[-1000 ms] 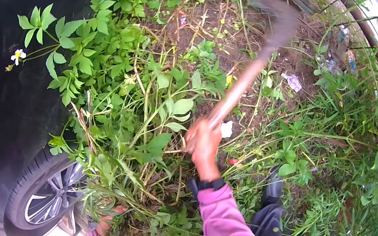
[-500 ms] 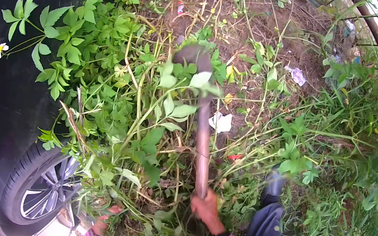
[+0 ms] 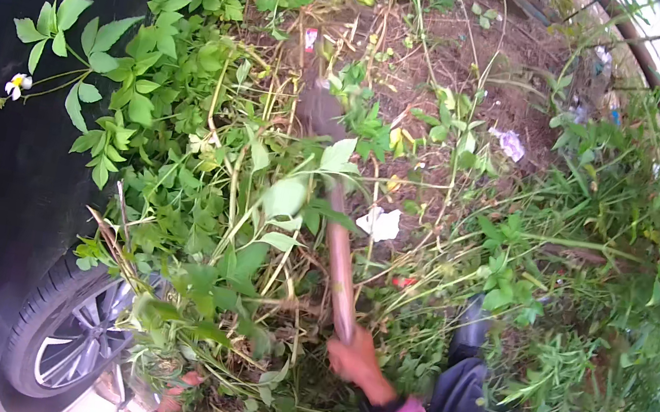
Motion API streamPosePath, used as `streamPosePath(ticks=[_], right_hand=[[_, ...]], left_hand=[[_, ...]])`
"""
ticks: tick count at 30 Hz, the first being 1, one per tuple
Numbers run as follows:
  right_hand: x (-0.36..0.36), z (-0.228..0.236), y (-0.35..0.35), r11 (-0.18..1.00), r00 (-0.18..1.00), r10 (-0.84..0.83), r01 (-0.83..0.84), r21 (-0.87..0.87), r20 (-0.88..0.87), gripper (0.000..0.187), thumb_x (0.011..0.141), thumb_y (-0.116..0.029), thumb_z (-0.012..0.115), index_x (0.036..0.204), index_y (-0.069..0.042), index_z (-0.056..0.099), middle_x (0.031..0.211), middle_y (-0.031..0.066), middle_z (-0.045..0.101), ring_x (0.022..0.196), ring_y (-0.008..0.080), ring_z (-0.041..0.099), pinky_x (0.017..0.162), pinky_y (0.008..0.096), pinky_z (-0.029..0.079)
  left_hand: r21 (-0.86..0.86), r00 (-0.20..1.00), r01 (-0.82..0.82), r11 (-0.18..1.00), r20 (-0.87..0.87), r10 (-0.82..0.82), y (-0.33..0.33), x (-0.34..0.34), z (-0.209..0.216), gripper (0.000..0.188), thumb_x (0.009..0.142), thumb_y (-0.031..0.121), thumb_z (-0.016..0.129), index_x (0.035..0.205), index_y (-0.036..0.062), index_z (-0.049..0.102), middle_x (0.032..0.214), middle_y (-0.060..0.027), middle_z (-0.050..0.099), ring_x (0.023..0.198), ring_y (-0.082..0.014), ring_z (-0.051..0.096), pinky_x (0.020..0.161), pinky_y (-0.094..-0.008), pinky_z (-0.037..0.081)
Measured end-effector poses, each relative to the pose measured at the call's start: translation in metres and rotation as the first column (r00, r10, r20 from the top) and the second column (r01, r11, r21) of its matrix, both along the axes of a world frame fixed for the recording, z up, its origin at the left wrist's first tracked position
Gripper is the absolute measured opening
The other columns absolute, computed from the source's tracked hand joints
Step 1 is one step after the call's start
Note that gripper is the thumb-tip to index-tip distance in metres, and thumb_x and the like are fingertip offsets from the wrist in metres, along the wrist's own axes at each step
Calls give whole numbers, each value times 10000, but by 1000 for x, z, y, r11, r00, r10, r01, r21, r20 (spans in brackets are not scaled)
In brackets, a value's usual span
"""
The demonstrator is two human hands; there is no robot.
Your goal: The recorder uses a sickle to cut and clear weeds growing in the space between two parked cars.
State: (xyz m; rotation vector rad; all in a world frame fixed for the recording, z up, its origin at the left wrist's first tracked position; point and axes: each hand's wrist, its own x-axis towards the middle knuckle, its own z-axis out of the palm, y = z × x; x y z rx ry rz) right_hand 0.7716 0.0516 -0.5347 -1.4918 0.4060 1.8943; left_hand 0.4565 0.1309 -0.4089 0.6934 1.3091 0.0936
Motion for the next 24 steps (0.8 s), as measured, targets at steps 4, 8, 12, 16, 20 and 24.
streamPosePath(ticks=[4, 8, 12, 16, 20, 24], right_hand=[[-3, 14, -4, 973, 978, -205, 200, 114, 26, 103, 641, -11, 503, 735, 1, 461, 477, 52, 454, 364, 122, 447, 342, 249, 369], [14, -17, 106, 833, 863, -502, 467, 298, 52, 39, 695, -19, 480, 673, -14, 449, 542, 54, 489, 397, 117, 463, 352, 237, 370], [5, -33, 134, 827, 918, -388, 306, 471, 85, 51, 719, -40, 530, 751, -14, 501, 555, 22, 470, 422, 108, 469, 357, 241, 370], [6, 8, 136, 959, 980, -174, 191, 209, -98, 138, 707, -44, 534, 828, -1, 486, 545, 46, 462, 387, 123, 451, 326, 272, 375], [33, 3, 136, 965, 994, -109, 107, 240, -7, 140, 706, -46, 511, 822, 9, 454, 523, 45, 439, 371, 125, 436, 308, 273, 364], [61, -10, 174, 947, 989, -128, 98, 306, 79, 65, 717, -61, 490, 698, -27, 438, 472, 23, 412, 332, 111, 391, 290, 251, 338]], left_hand=[[-83, 986, -111, 990, 115, 121, 3, 11, 20, 286, 796, 249, 502, 951, 22, 580, 1019, -84, 546, 1015, -205, 453, 924, -342, 298], [-123, 986, -104, 987, 116, 118, 14, 12, 23, 277, 797, 219, 497, 966, 12, 567, 1027, -73, 533, 995, -198, 460, 913, -323, 310], [-140, 992, 46, 989, -109, -61, 10, 31, 20, 312, 799, 225, 492, 1004, -5, 540, 1050, -56, 509, 975, -184, 464, 896, -301, 327], [-43, 999, -40, 998, 5, 40, 8, 11, 36, 329, 799, 223, 490, 1030, -8, 526, 1075, -60, 503, 997, -184, 458, 899, -306, 328], [-1, 996, 76, 997, -44, -76, 9, 22, 30, 395, 779, 249, 512, 1080, -5, 497, 1124, -74, 488, 1034, -189, 446, 905, -312, 327], [-142, 984, -72, 987, -173, 47, 20, 42, 27, 426, 757, 281, 516, 1076, -1, 501, 1126, -92, 484, 1031, -202, 450, 911, -313, 318]])
